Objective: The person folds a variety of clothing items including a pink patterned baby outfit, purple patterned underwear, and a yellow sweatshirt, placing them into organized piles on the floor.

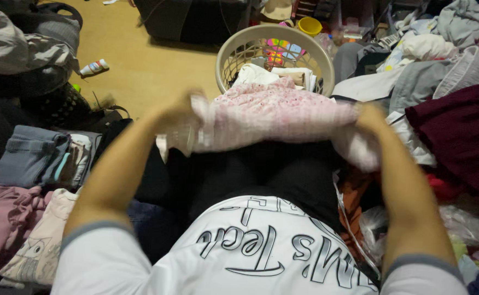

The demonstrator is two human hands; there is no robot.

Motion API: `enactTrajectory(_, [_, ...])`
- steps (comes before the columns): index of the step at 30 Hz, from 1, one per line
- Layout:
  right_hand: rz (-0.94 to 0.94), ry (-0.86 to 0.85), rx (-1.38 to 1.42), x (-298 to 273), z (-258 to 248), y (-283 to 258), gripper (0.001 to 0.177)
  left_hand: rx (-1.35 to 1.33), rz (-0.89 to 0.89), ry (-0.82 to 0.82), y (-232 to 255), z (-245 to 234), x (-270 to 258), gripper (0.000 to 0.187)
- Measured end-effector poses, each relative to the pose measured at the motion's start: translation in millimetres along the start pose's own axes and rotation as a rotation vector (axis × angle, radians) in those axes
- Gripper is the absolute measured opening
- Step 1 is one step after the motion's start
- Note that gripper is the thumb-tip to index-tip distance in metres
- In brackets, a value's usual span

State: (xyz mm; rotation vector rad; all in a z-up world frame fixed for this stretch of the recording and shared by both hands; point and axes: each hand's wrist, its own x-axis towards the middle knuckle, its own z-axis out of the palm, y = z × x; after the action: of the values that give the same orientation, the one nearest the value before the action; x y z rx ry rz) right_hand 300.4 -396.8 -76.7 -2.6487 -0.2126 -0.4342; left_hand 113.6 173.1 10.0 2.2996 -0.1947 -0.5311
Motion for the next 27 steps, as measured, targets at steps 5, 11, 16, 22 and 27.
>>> enactTrajectory(5, [-0.066, 0.164, 0.219, 93, -51, -32, 0.059, 0.525, 0.214, 0.715, 9, -117, 71, 0.043])
enactTrajectory(11, [-0.168, 0.269, 0.423, 78, -117, -62, 0.063, 0.655, 0.097, 0.813, 2, -134, 54, 0.038])
enactTrajectory(16, [-0.249, 0.226, 0.471, 42, -161, -82, 0.067, 0.572, 0.201, 0.788, -14, -166, 56, 0.035])
enactTrajectory(22, [-0.294, -0.046, 0.433, -134, -209, -52, 0.072, 0.4, 0.515, 0.686, -9, -83, -65, 0.034])
enactTrajectory(27, [-0.236, -0.62, 0.189, -247, -220, -47, 0.076, 0.273, 0.219, 0.656, -46, 40, -147, 0.04])
